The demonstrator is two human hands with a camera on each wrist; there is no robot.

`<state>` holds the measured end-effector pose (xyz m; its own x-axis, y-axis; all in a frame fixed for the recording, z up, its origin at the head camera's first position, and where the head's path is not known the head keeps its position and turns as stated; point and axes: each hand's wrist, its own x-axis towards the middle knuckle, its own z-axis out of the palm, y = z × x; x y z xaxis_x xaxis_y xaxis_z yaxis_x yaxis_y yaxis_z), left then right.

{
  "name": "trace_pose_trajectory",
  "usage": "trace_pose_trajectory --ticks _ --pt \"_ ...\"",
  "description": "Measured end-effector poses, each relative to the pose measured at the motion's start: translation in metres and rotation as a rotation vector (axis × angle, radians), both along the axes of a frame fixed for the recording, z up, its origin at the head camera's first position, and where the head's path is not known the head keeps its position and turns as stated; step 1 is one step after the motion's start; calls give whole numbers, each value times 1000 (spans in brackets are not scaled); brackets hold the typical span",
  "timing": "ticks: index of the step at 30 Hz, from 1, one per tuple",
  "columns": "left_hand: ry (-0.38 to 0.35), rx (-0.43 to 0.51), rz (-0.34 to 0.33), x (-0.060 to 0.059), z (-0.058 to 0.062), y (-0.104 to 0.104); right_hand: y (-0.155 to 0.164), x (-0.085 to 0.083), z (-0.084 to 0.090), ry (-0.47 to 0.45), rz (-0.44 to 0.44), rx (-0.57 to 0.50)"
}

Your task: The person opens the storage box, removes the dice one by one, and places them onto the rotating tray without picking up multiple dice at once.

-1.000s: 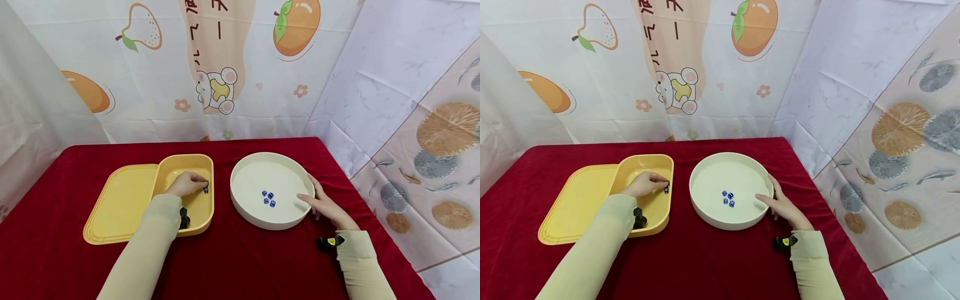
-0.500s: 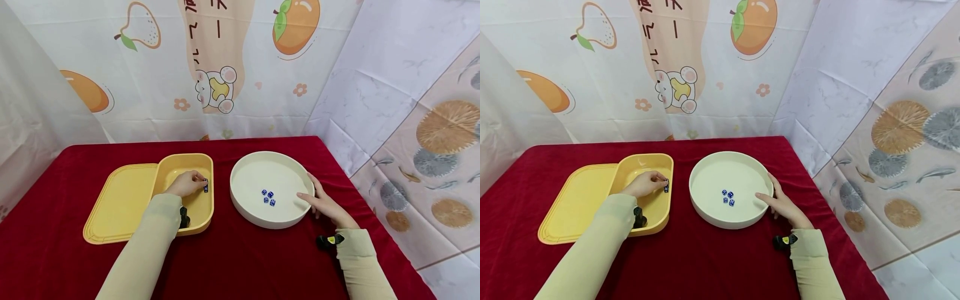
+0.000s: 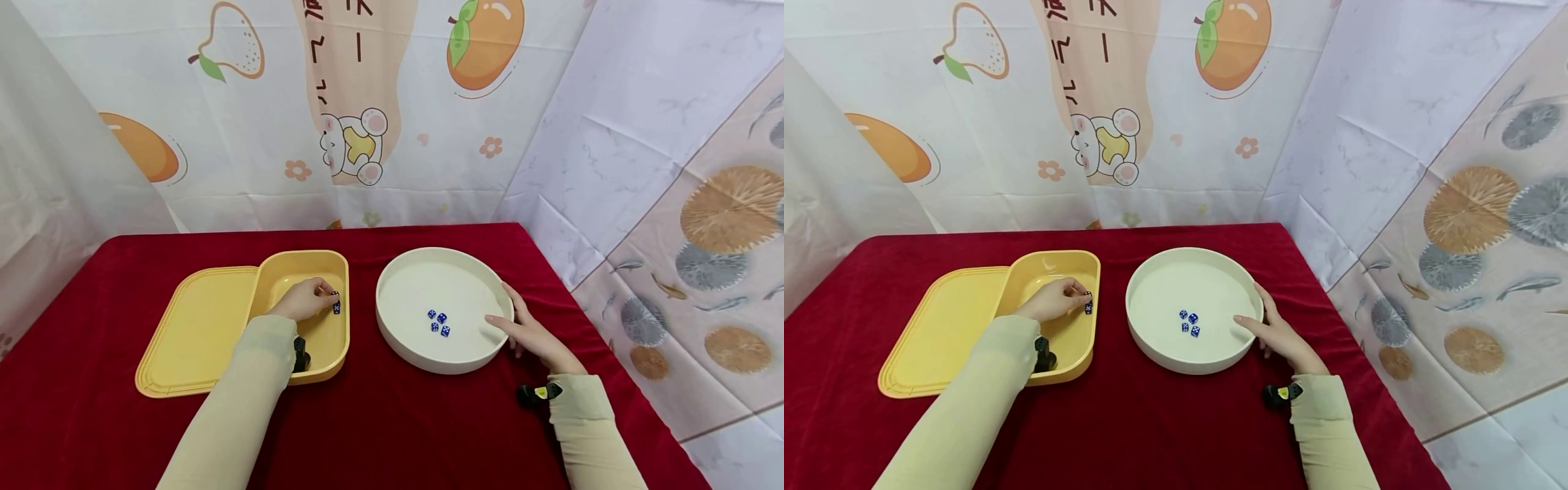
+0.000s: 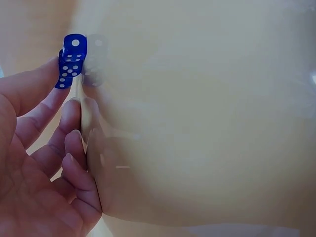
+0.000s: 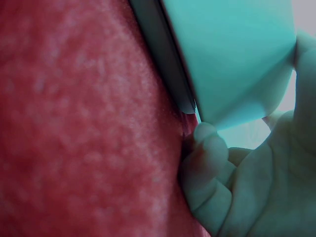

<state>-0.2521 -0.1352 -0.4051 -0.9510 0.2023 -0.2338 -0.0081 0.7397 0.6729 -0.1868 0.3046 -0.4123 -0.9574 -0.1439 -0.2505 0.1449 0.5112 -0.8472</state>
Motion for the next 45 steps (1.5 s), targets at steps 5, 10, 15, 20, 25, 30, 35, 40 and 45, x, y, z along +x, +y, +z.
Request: trace_pose_trajectory --ticks 5,10,15,20,25,30,35,40,45 --pt "1 8 -4 0 1 0 0 0 1 -6 -3 -4" --pt "-3 14 3 1 2 0 0 0 1 0 0 -10" --pt "-1 15 11 2 4 0 1 0 -1 4 4 -15" --pt "-3 22 41 5 8 1 1 -1 -2 4 1 -24" --pt "-9 89 54 6 10 3 1 0 -2 6 4 -25" --pt "33 116 65 4 13 4 1 0 -2 2 2 -24" --pt "67 162 111 3 18 3 0 0 -1 0 -1 -16" --pt "71 216 142 3 21 3 0 0 -1 1 -6 -13" --pt "78 253 163 3 24 4 0 1 -2 3 -3 -16"
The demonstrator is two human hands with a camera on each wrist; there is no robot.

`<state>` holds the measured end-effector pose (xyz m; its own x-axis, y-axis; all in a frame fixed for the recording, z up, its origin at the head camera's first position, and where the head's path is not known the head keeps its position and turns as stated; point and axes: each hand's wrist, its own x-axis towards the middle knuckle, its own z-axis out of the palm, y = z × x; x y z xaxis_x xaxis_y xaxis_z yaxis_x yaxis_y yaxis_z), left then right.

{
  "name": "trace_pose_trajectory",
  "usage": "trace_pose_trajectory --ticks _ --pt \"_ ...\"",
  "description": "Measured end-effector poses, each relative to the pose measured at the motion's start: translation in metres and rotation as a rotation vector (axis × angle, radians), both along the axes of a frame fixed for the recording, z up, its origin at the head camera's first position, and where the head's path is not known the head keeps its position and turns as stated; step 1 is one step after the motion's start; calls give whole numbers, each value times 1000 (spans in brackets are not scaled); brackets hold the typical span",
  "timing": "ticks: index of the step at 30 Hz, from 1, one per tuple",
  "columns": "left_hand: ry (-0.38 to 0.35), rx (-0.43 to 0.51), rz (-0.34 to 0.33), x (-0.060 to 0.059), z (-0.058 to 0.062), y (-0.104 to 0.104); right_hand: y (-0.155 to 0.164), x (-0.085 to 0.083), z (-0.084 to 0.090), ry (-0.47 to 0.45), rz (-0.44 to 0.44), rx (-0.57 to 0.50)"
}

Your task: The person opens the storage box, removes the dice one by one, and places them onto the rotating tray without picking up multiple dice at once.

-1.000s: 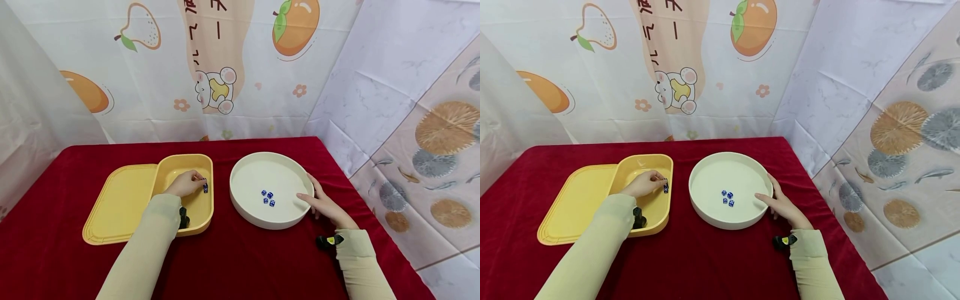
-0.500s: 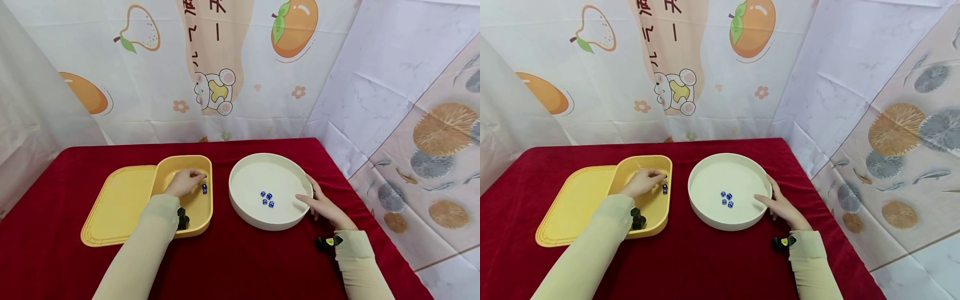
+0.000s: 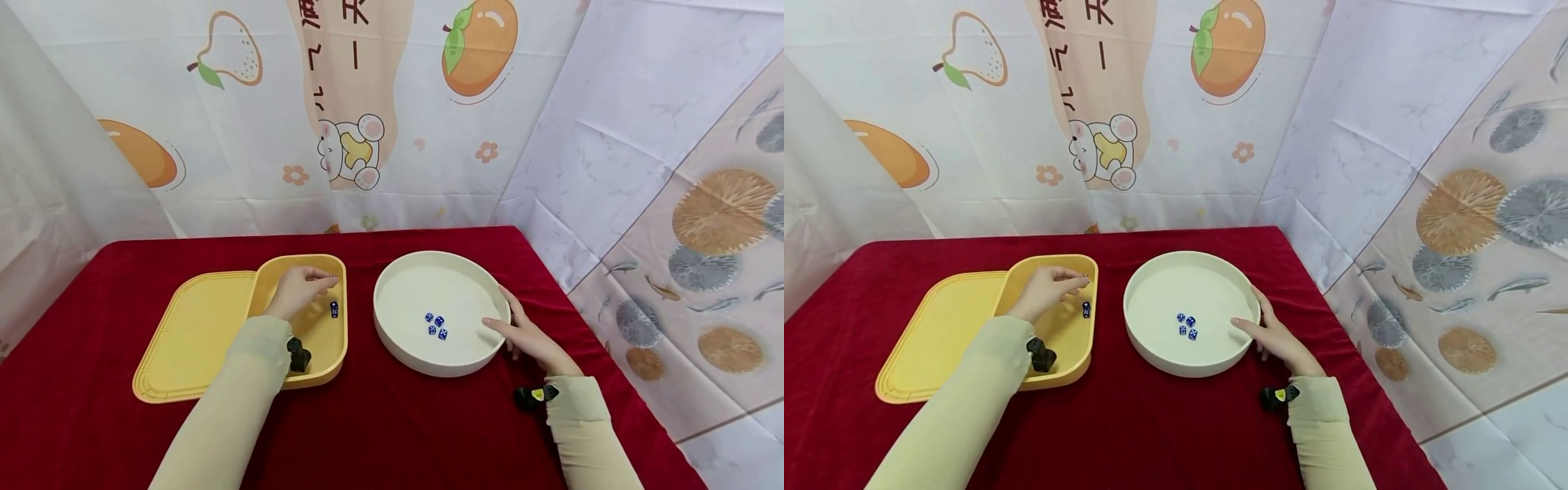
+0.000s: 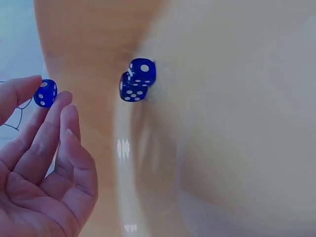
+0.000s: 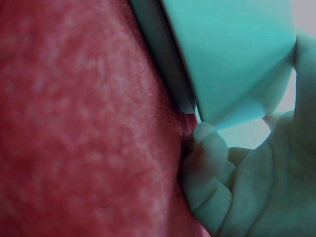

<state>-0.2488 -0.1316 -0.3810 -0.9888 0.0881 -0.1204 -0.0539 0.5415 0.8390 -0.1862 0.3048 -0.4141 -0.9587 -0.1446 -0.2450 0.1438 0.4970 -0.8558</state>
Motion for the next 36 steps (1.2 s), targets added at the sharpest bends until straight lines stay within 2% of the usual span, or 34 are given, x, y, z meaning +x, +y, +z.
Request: trace_pose_trajectory --ticks 7,14,22,36 --pt "-14 97 14 0 2 -4 0 0 -1 1 3 -3" --pt "-10 150 49 0 5 -5 0 0 1 -3 7 1" --pt "33 161 73 1 10 -1 1 1 2 -4 6 4" --pt "65 170 65 4 29 13 1 -1 0 2 8 -5"
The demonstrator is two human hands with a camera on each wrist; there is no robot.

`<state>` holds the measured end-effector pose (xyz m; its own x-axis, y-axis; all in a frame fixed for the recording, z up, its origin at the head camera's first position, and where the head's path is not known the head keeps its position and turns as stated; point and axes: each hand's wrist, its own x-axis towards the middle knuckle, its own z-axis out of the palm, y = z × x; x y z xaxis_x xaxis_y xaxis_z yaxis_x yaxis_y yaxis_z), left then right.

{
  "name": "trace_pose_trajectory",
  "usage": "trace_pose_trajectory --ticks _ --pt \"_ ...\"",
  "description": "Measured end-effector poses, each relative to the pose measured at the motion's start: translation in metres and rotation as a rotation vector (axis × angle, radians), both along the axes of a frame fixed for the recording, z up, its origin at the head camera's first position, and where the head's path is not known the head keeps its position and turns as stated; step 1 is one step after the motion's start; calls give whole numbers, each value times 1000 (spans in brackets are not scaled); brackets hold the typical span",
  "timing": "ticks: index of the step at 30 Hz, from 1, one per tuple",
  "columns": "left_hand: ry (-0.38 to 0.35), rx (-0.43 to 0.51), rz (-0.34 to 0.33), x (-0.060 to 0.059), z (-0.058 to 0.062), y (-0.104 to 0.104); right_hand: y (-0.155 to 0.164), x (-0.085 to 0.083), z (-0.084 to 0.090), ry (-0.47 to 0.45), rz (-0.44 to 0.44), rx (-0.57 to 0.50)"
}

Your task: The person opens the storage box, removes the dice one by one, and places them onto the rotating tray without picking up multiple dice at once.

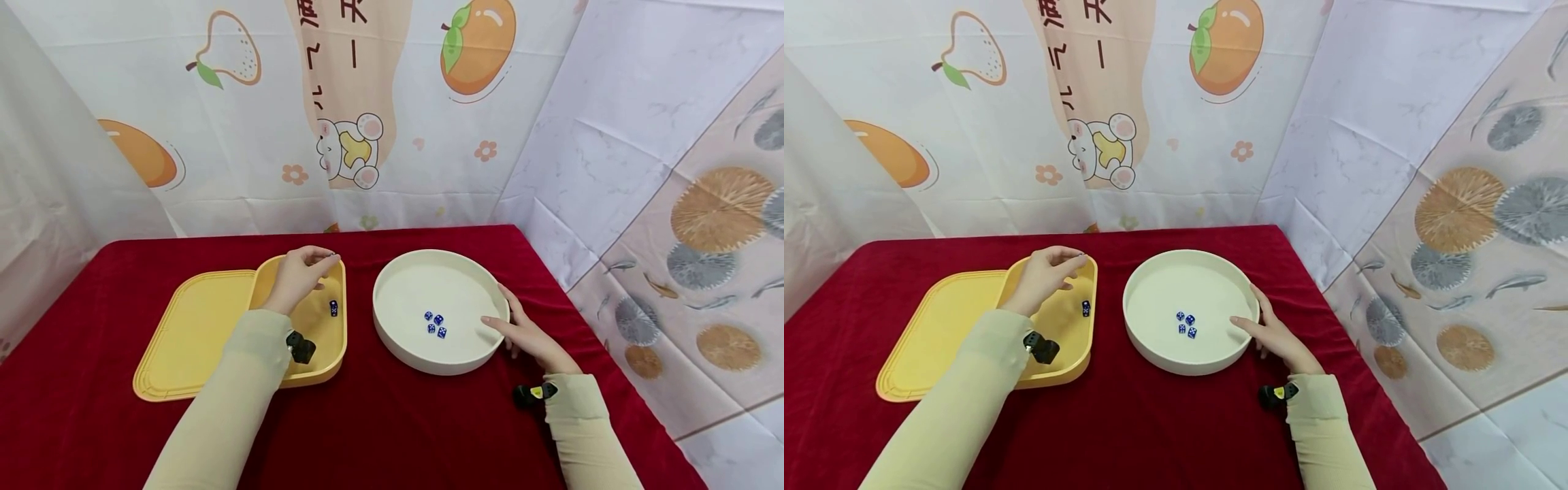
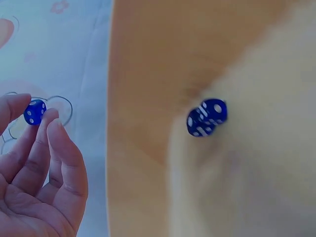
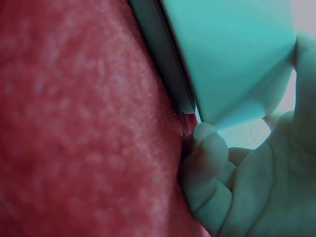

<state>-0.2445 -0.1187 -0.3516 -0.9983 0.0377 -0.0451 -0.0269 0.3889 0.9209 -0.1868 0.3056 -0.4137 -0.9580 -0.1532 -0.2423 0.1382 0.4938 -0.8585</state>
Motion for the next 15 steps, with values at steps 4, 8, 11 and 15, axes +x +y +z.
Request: trace_pose_trajectory --ticks 4,8,11,15 --pt "11 4 -13 2 6 5 0 0 0 -4 -5 -1" --pt "18 4 -25 3 10 10 -1 0 0 -8 -6 0" --pt "21 3 -31 2 13 14 -1 1 0 -4 -4 -3" --pt "21 -12 -40 3 18 18 -1 0 0 0 -5 -7"
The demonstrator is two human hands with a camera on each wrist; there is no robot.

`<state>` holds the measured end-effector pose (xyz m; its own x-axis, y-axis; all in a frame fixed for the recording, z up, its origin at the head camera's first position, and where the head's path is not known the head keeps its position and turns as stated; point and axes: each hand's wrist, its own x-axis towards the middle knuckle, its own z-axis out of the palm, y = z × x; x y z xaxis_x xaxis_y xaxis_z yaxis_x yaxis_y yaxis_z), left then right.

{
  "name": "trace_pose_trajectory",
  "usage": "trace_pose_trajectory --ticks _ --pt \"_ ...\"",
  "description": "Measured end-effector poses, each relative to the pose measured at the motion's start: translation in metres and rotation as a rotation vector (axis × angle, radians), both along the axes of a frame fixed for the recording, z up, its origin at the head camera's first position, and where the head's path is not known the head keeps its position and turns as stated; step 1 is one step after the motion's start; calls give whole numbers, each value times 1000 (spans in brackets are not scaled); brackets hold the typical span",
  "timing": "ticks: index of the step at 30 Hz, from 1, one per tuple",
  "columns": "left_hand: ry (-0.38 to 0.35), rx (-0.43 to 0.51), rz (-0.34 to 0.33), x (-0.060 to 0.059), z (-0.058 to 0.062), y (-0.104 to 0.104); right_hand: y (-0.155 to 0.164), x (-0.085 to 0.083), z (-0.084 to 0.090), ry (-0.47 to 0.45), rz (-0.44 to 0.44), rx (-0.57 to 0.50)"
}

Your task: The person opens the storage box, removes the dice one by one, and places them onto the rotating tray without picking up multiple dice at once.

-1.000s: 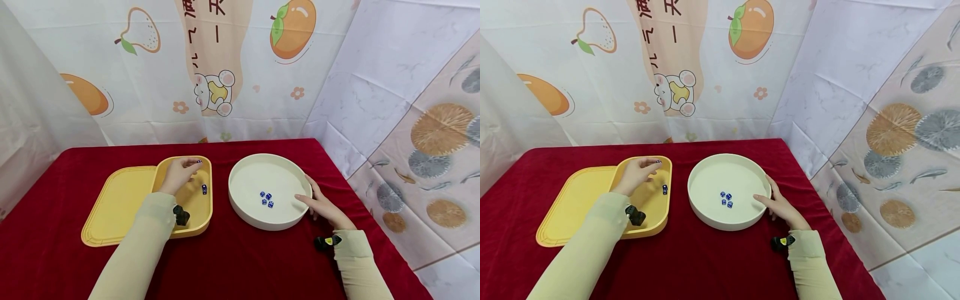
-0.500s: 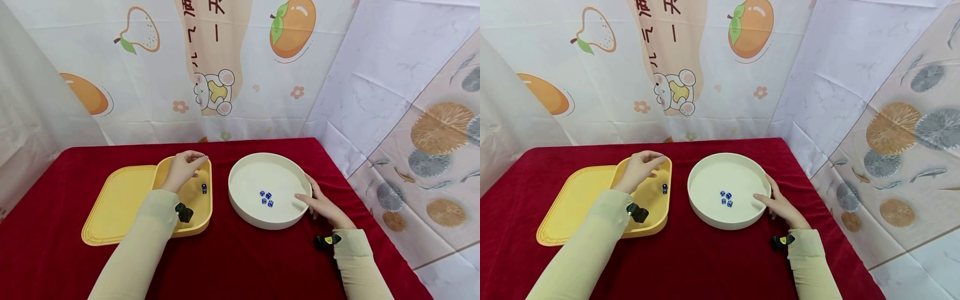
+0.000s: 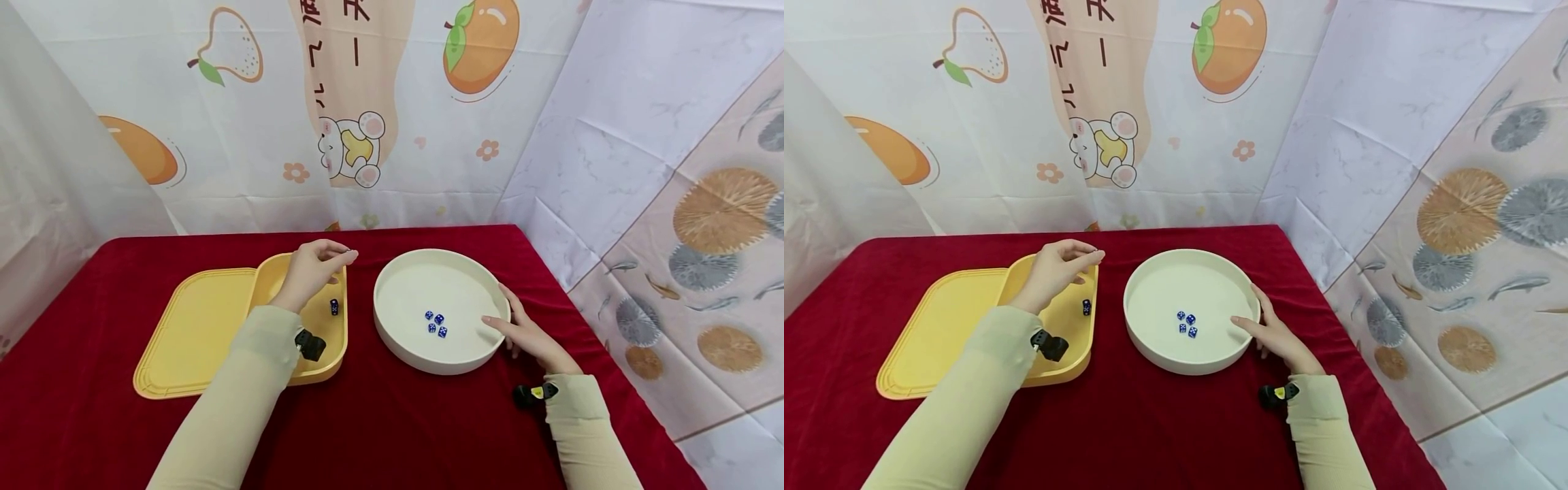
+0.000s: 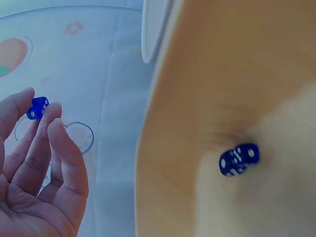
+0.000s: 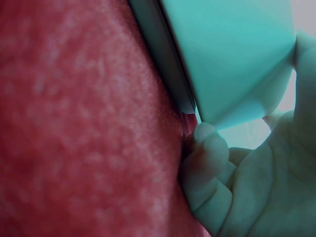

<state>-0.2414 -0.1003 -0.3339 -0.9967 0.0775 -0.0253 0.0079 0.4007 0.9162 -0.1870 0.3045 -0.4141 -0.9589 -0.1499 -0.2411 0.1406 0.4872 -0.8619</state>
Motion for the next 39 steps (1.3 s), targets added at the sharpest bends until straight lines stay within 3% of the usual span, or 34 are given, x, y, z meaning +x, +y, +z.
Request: trace_pose_trajectory --ticks 9,19,26,39 --pt "17 -36 -30 9 14 18 0 0 -1 6 0 0" --pt "33 -84 -62 13 19 41 0 0 0 5 2 3" --pt "84 -144 -91 11 18 60 1 -1 -1 10 6 3" --pt "85 -150 -138 11 8 88 2 -2 -2 11 9 1"
